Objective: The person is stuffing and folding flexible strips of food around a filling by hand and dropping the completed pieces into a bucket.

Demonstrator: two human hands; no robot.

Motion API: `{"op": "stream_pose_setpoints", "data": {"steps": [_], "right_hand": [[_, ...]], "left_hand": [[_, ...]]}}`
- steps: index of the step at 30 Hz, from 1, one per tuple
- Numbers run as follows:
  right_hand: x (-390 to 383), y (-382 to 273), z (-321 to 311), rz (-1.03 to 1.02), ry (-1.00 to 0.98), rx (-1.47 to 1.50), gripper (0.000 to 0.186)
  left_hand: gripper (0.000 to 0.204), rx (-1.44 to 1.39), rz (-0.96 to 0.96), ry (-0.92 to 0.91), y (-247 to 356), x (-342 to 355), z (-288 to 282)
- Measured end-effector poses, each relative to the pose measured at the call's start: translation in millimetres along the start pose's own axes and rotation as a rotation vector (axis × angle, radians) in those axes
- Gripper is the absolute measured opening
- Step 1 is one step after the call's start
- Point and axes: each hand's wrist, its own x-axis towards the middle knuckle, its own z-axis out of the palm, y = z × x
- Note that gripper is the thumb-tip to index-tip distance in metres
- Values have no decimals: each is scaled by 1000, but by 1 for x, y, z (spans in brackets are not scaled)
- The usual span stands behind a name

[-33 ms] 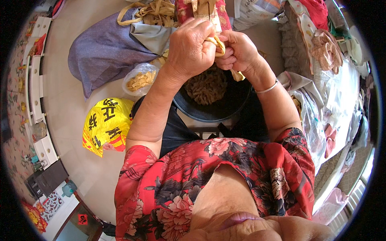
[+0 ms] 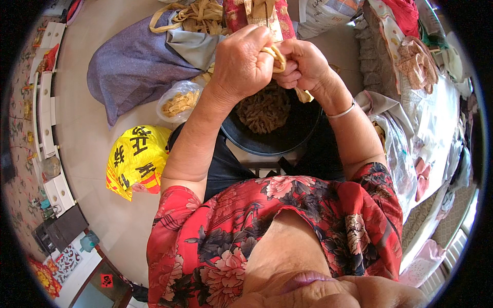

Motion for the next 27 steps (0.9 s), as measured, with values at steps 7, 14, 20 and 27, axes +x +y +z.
{"op": "stream_pose_setpoints", "data": {"steps": [7,14,20,27], "right_hand": [[-9,-8,23,-466,285,-837,12],[-9,-9,-9,-174,-159,-218,15],[-7,-5,-11,-215,-217,-27,16],[-10,-8,1,-251,-122,-112,13]], "left_hand": [[4,-293,-531,-97,-7,-4,-2],[4,-30,-410,-137,5,1,-13],[10,-16,-97,-120,1,4,-15],[24,-282,-275,-315,4,5,-24]]}}
